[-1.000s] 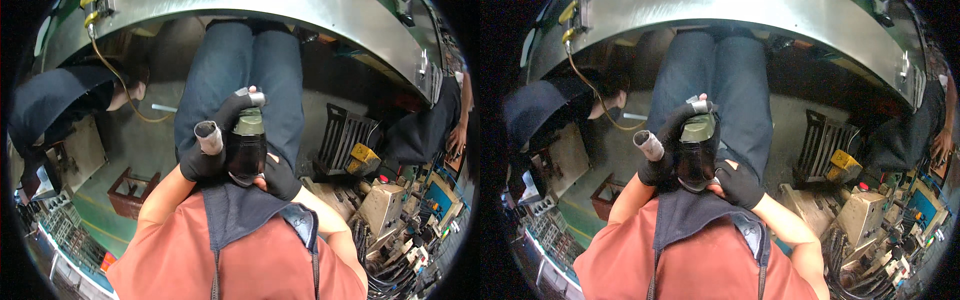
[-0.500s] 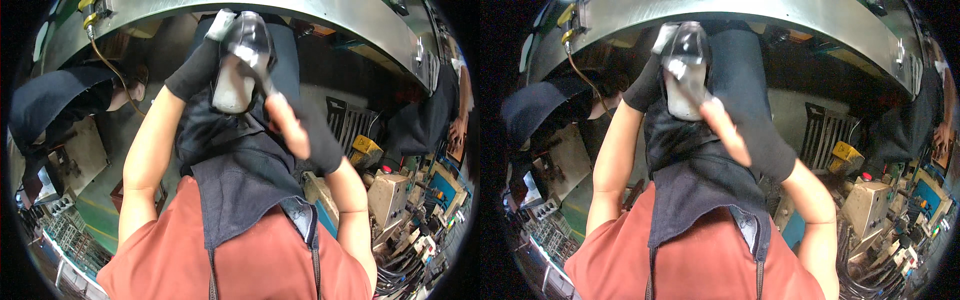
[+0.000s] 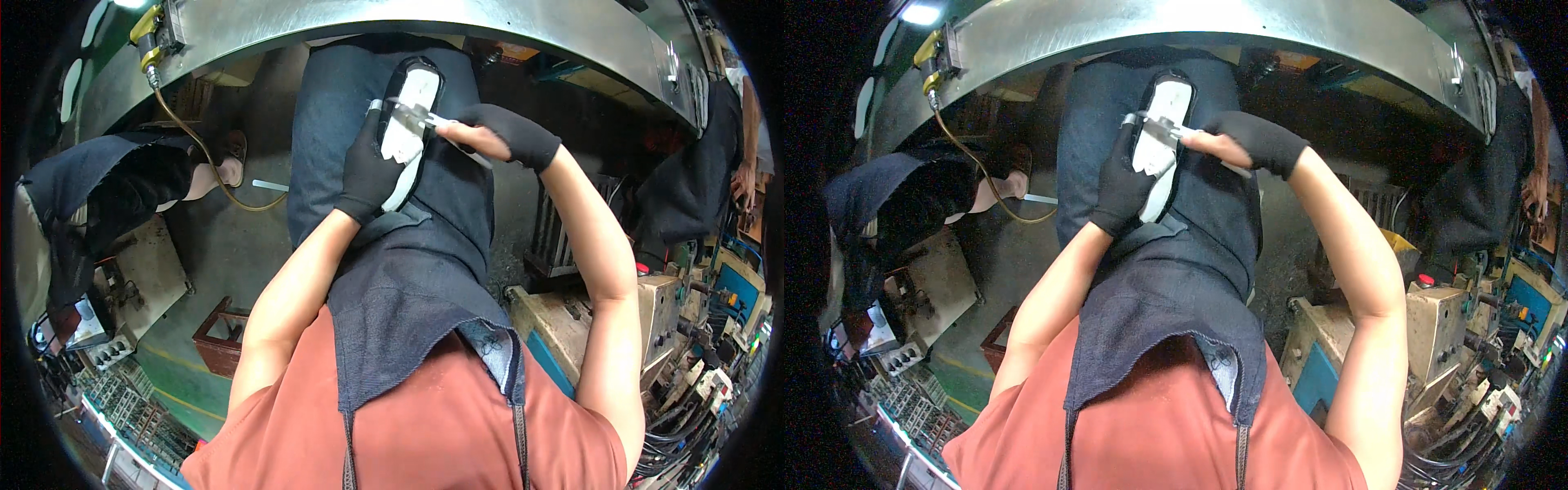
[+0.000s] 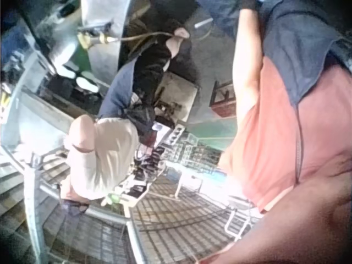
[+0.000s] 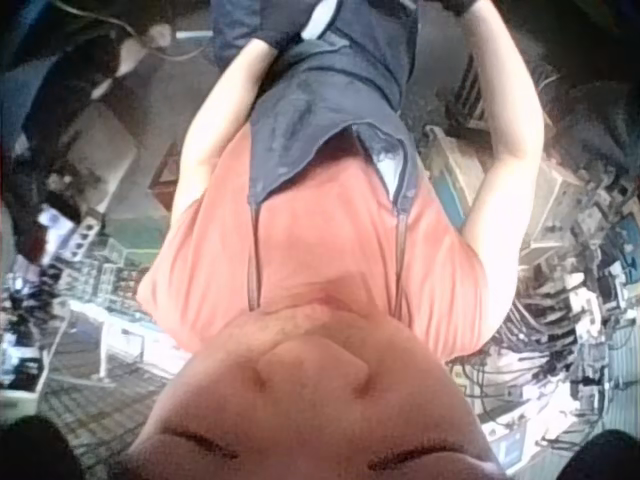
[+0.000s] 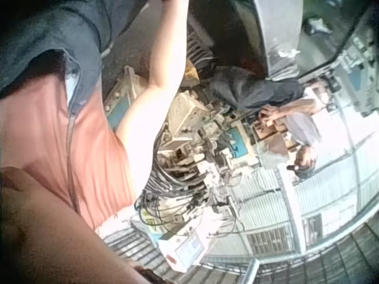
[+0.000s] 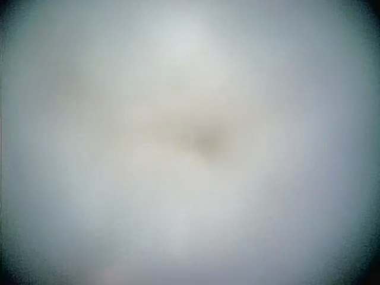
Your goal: Manually lasting shoes by stretching the upper over the last and trimming excess material using pliers.
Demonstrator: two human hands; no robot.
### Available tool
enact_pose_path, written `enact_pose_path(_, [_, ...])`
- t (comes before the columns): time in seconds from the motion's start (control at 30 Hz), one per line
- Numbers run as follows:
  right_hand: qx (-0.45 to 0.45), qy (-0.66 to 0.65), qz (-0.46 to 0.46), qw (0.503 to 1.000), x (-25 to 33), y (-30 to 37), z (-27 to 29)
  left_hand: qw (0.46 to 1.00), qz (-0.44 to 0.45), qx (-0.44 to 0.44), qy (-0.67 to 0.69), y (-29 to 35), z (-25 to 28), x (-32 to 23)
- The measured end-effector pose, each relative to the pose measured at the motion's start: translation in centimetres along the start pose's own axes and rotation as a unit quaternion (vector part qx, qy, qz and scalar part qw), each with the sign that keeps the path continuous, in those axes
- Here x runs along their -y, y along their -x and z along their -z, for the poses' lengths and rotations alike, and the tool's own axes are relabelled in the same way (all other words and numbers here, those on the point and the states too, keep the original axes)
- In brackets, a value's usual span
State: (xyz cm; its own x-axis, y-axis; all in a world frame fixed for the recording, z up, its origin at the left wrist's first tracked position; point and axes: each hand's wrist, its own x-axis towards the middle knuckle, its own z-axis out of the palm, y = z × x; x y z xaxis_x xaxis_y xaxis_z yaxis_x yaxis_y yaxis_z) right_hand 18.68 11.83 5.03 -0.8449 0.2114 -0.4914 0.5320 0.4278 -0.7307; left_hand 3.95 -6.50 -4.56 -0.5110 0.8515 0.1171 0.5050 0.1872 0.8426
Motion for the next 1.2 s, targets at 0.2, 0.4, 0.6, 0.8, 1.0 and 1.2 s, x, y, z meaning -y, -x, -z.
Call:
enact_pose_path(0.2, [-0.224, 0.17, 0.043, 0.959, -3.1, -0.9, -4.9, 0.996, 0.049, 0.07, -0.015, -1.2, 0.3, -1.0])
enact_pose_path(0.4, [0.152, -0.417, -0.23, 0.866, -4.0, 1.6, -1.5, 0.961, 0.243, 0.13, 0.034, -6.2, -0.4, -3.1])
enact_pose_path(0.6, [0.02, 0.184, -0.086, 0.979, 3.4, 2.4, 6.0, 0.97, 0.185, 0.104, -0.118, -6.4, -0.8, -1.7])
enact_pose_path(0.8, [-0.261, -0.088, 0.162, 0.948, -0.2, 2.2, -6.0, 0.996, 0.005, 0.088, 0.006, 0.1, -0.4, 0.6])
enact_pose_path(1.0, [-0.084, -0.235, -0.197, 0.948, -2.6, 6.5, -11.0, 0.682, 0.437, 0.127, 0.573, 4.5, 3.0, -2.5])
enact_pose_path(1.2, [0.017, -0.329, -0.241, 0.913, -2.9, 7.1, -8.8, 0.989, 0.139, 0.012, 0.05, 3.8, -1.3, -0.5])
